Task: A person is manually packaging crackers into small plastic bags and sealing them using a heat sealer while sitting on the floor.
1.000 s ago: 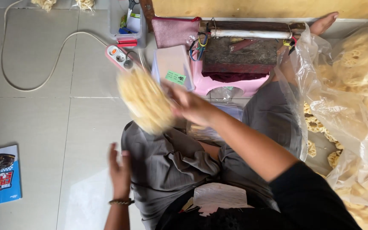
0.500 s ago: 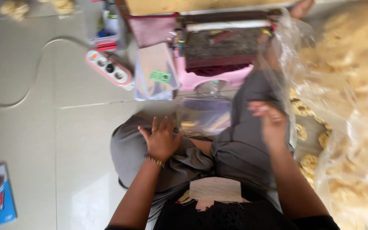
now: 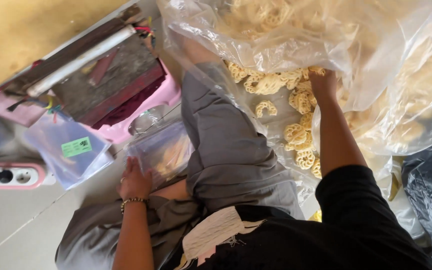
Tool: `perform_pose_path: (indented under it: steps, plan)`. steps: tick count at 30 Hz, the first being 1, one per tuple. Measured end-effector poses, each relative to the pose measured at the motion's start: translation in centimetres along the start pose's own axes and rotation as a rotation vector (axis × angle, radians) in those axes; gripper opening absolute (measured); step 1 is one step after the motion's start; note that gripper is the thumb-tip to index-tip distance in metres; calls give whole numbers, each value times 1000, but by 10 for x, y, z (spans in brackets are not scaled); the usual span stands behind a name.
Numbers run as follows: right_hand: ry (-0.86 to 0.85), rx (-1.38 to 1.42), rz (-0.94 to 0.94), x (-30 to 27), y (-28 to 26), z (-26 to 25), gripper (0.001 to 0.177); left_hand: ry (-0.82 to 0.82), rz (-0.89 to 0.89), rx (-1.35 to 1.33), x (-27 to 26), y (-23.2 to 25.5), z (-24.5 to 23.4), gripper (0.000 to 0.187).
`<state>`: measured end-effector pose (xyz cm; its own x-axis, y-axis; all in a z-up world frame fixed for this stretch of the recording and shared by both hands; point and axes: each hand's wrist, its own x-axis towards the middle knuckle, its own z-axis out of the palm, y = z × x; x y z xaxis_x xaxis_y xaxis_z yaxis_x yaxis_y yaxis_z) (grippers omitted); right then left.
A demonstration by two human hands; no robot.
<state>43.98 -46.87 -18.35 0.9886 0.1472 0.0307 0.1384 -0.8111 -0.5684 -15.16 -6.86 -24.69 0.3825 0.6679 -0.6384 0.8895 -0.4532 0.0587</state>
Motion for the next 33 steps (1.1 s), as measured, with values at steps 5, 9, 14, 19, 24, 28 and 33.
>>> perform_pose_path:
  steps: [5, 9, 14, 19, 24, 28, 33]
  plan:
    - [-405, -611, -23, -17, -44, 21, 80, 799, 138, -356, 1, -17, 9, 42]
    - [-431, -473, 32, -58, -66, 28, 96, 917, 8, -642, 9, -37, 15, 77]
    - [-507, -418, -92, -93, -65, 18, 73, 645, -198, -1176, -2, -33, -6, 15]
    - [-365, -497, -11, -58, -50, 4, 79, 656, -225, -823, 6, -39, 9, 16]
    - [-490, -434, -16, -60, -84, 34, 91, 799, -163, -498, 6, -41, 16, 9]
    - [-559, -475, -198, -104, -100, 46, 78, 837, 17, -575, -45, -18, -26, 7]
    - [-557, -512, -217, -142, -114, 14, 84, 786, 157, -924, -130, 25, -89, 22]
